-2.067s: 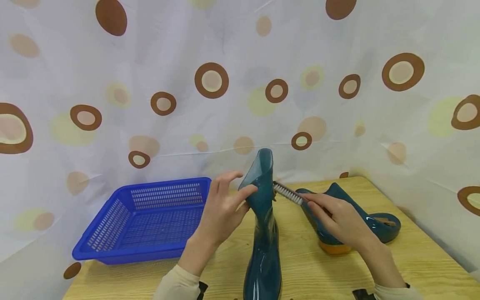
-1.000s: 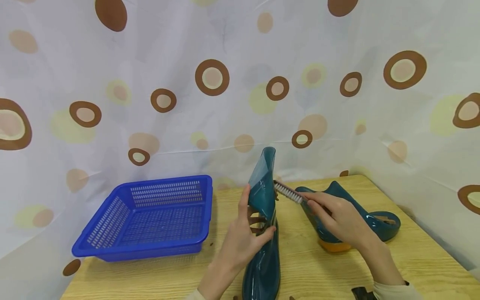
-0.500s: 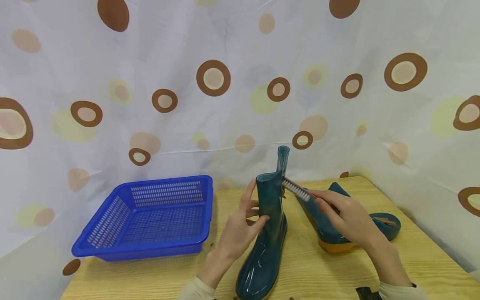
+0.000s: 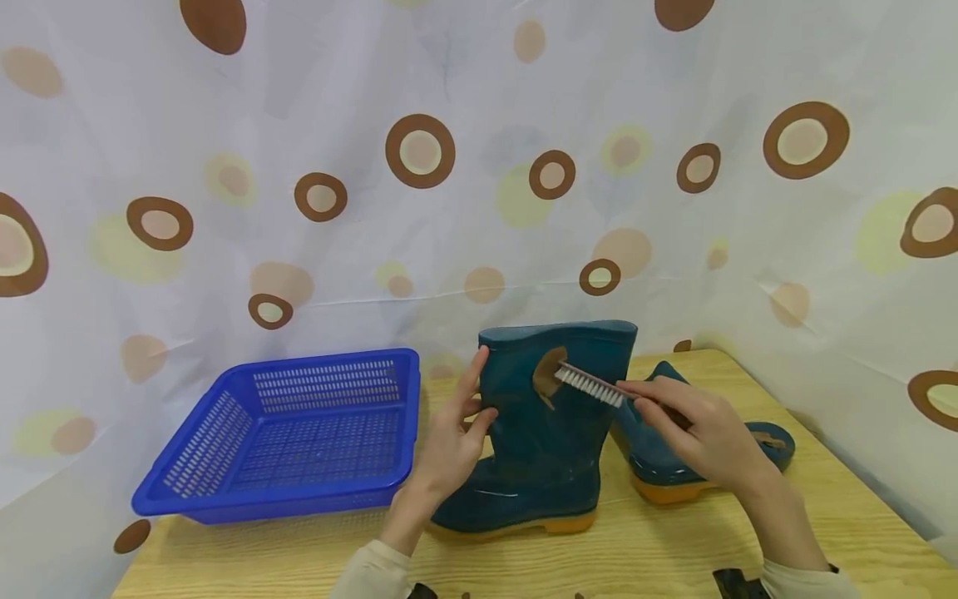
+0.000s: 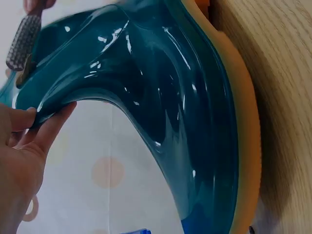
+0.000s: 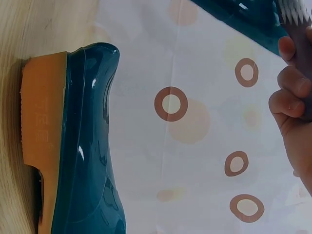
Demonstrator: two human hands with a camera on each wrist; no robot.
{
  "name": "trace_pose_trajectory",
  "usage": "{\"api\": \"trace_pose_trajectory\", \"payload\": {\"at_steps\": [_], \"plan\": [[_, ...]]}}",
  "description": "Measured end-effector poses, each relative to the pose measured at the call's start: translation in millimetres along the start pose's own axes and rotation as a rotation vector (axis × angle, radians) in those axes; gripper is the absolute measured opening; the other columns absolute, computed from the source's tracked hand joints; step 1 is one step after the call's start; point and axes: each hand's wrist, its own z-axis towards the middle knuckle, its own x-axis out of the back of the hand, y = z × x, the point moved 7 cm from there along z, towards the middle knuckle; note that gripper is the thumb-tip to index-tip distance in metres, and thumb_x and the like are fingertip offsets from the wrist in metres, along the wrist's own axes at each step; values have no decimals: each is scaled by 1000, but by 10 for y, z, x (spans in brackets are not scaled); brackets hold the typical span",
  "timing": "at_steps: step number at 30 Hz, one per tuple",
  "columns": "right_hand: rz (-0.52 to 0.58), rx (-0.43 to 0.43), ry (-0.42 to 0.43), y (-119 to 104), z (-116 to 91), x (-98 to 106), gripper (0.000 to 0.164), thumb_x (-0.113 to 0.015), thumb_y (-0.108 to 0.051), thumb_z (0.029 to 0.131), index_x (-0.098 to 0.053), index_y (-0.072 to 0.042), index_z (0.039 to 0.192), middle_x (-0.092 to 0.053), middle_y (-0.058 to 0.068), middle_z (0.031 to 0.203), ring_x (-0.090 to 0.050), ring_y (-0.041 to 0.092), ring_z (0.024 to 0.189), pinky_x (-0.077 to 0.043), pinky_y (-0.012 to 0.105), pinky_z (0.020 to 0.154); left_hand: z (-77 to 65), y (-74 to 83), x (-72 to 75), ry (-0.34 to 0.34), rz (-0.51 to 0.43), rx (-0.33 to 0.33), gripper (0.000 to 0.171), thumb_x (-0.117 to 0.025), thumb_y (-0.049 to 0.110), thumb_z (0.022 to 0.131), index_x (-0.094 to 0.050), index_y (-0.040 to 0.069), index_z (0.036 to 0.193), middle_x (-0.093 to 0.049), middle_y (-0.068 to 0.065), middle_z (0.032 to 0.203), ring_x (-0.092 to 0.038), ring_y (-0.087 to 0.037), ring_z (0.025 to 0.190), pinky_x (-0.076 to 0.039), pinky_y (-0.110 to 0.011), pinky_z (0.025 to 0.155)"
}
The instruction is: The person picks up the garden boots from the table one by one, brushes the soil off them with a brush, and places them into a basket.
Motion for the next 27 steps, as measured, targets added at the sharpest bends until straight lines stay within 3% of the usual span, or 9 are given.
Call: {"api": "trace_pose_trajectory", "payload": {"at_steps": [5,13,20,25,27], "plan": [[39,71,56,-49,15,20,38,-69,5,85,-72,-12,118,-49,-18,71,-34,-9,55,-29,8,49,-8,-47,29,-14,-28,73,81,-54,1,100,-16,44,157,-29,-7,162,-64,-28,114,-58,-39,89],[71,91,90,-87,18,30,30,-68,3,88,-73,-6,116,-50,-16,71,-33,-9,55,-29,8,49,-34,-66,35,-22,-15,102,82,-55,4,100,-14,45,157,-31,-11,160,-65,-20,99,-59,-36,89],[82,105,167,-181,49,99,22,-60,-6,97,-71,3,114,-50,-9,73,-33,-8,58,-29,10,49,-52,-72,41,-51,-28,118,81,-54,3,100,-15,44,157,-39,-12,154,-63,-17,87,-59,-28,82],[40,126,195,-232,97,110,29,-58,-20,101,-71,3,115,-49,-8,73,-33,-6,60,-28,11,50,-63,-91,36,-98,-80,147,81,-52,3,101,-11,46,157,-49,-10,144,-68,-23,105,-59,-32,83],[19,115,188,-237,115,98,32,-59,-24,101,-71,0,118,-52,-9,76,-34,-5,61,-29,10,51,-68,-97,38,-104,-82,153,82,-52,3,100,-10,45,157,-46,-8,149,-66,-25,114,-59,-31,84]]}}
